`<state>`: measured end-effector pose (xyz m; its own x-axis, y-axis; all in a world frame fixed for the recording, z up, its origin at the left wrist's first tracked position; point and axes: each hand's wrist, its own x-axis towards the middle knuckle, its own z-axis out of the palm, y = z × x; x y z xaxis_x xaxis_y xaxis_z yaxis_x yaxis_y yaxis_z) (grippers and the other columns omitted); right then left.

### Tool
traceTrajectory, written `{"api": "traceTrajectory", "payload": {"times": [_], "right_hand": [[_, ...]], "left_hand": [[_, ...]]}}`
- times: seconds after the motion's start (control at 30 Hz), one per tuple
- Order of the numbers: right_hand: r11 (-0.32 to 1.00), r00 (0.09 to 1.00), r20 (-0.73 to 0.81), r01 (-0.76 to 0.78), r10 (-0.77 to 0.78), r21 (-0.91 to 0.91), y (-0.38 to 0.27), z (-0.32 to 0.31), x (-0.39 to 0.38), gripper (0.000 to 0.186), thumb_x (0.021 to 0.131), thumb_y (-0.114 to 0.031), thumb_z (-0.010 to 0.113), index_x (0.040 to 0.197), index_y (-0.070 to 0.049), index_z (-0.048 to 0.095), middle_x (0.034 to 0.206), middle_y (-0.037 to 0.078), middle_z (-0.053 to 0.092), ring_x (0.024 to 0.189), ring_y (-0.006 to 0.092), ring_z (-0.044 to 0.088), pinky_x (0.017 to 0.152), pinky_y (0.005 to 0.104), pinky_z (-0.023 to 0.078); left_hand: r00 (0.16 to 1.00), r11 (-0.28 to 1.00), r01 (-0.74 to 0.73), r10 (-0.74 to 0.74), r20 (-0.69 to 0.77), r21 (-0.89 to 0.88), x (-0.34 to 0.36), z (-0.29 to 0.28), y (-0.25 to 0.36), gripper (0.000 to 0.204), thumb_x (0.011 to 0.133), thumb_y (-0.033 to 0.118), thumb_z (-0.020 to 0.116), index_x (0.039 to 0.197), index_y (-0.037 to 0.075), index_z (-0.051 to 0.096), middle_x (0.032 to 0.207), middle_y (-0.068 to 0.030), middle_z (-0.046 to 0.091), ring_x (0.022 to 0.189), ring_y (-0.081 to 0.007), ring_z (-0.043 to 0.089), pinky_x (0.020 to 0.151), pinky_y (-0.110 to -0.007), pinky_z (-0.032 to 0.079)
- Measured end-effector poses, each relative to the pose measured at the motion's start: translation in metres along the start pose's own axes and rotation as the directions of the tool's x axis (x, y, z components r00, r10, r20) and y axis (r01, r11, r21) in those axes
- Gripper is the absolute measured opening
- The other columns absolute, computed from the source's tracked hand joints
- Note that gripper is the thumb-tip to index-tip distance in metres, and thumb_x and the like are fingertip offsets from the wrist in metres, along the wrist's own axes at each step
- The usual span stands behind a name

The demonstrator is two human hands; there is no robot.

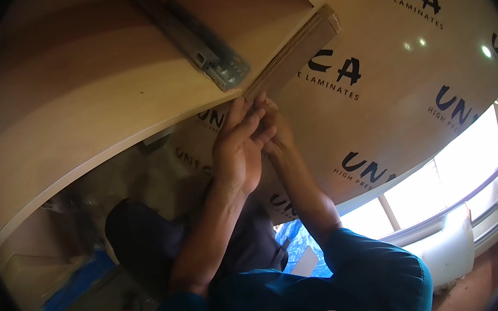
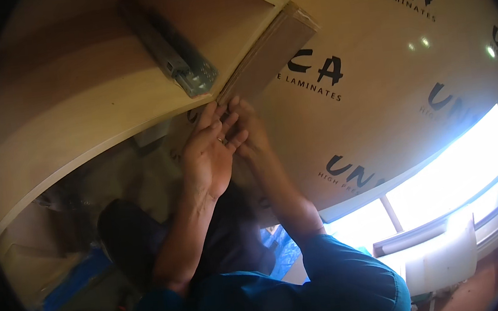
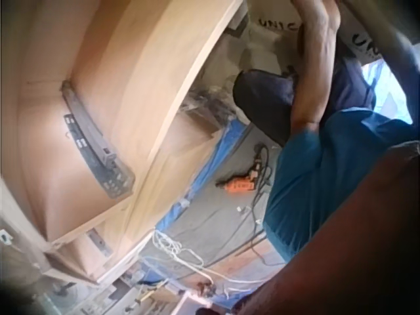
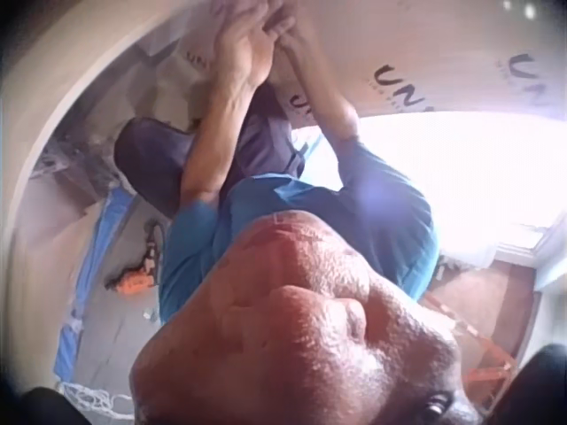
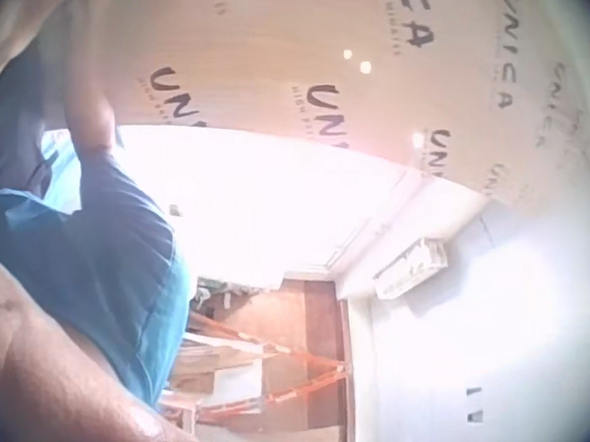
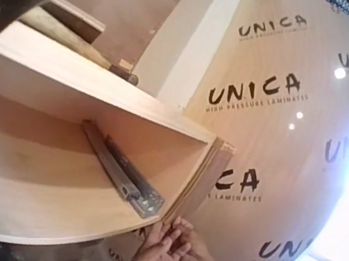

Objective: The person aligns a wood panel against a cabinet frame, adjusts its position by hand, then stands to handle wood pieces before returning to work on the cabinet.

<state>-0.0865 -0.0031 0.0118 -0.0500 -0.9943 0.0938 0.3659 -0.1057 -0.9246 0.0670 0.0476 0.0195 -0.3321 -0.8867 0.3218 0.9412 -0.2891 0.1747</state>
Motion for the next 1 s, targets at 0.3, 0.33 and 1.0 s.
{"api": "traceTrajectory", "payload": {"times": [0.3, 0.33, 1.0], "right_hand": [[0.995, 0.998, 0.020, -0.059, 0.061, -0.076, -0.014, 0.013, -0.006, 0.032, 0.105, -0.032, 0.055, 0.118, -0.002, 0.058, 0.110, 0.012, 0.067, 0.094, 0.0194, 0.067, 0.082, 0.0333, 0.059], [0.996, 0.998, 0.019, -0.066, 0.067, -0.063, -0.015, 0.014, -0.007, 0.032, 0.105, -0.031, 0.054, 0.119, -0.002, 0.058, 0.110, 0.012, 0.066, 0.094, 0.0195, 0.067, 0.082, 0.0332, 0.060], [0.984, 0.994, -0.079, -0.086, 0.074, -0.153, -0.015, 0.026, -0.011, 0.036, 0.106, -0.039, 0.051, 0.118, -0.005, 0.057, 0.107, 0.008, 0.066, 0.092, 0.0169, 0.066, 0.079, 0.0309, 0.061]], "left_hand": [[0.998, 0.991, 0.058, -0.061, -0.020, -0.124, 0.000, -0.019, 0.003, 0.073, 0.096, 0.022, 0.060, 0.156, -0.002, 0.027, 0.138, -0.0062, 0.049, 0.122, -0.0203, 0.048, 0.098, -0.043, 0.043], [0.998, 0.987, 0.060, -0.062, -0.008, -0.152, 0.000, -0.019, 0.004, 0.073, 0.096, 0.022, 0.060, 0.156, -0.002, 0.027, 0.135, -0.0051, 0.051, 0.120, -0.0205, 0.050, 0.097, -0.042, 0.044], [0.999, 0.983, 0.028, -0.033, -0.020, -0.181, 0.003, -0.029, 0.001, 0.058, 0.100, 0.022, 0.054, 0.150, -0.002, 0.040, 0.136, -0.0073, 0.055, 0.118, -0.0218, 0.054, 0.092, -0.041, 0.046]]}}
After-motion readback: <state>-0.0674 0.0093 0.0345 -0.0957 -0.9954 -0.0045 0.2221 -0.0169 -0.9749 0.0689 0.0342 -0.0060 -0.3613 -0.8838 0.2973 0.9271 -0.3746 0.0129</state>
